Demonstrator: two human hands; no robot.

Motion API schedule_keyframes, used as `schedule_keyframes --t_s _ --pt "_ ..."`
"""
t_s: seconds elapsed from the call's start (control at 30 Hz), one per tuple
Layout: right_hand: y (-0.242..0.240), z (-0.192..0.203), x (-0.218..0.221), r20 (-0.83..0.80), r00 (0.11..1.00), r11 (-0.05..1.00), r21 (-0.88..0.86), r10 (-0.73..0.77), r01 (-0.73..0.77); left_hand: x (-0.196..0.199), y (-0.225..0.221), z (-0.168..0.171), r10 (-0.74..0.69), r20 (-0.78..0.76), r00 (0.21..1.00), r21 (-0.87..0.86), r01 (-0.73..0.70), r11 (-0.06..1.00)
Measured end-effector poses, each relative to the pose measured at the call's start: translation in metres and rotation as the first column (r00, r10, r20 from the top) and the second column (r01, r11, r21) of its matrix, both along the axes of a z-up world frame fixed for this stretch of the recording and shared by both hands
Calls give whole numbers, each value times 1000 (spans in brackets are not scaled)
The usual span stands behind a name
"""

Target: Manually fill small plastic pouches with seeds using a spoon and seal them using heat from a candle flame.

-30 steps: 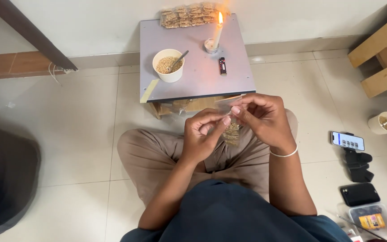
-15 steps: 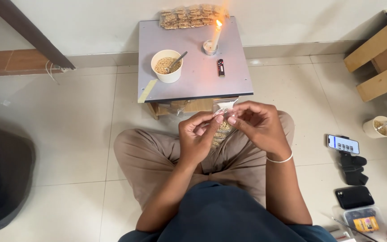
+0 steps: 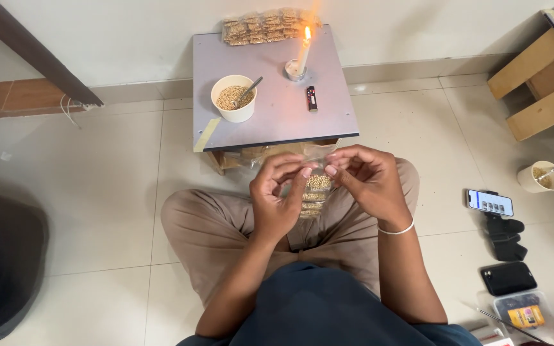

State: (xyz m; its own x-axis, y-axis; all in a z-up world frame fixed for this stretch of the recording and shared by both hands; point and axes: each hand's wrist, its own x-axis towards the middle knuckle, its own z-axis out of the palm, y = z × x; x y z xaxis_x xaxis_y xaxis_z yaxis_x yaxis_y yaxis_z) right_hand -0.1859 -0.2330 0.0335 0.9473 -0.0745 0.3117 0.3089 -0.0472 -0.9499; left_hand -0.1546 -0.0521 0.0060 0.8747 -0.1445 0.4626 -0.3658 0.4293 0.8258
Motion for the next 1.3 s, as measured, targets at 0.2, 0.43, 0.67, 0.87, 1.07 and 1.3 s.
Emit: schedule_keyframes --t_s 0.2,0.43,0.67,0.87,1.07,1.3 --pt "-1 -7 4 -8 1000 998 -58 -10 9 6 0 -9 45 111 993 115 -58 992" --pt "-4 -5 5 28 999 999 4 40 -40 6 7 -3 -12 70 997 118 3 993" --pt "1 0 8 46 998 997 64 32 -35 7 9 -2 -104 53 993 157 94 983" --pt "0 2 10 24 999 999 30 27 -28 12 6 -17 -240 19 971 172 233 957" --pt "3 10 8 -31 998 998 37 57 -56 14 -6 -41 -219 -90 972 11 221 975" --pt "-5 -15 11 -85 996 998 49 43 -38 8 -4 -15 -93 -202 975 -69 80 994"
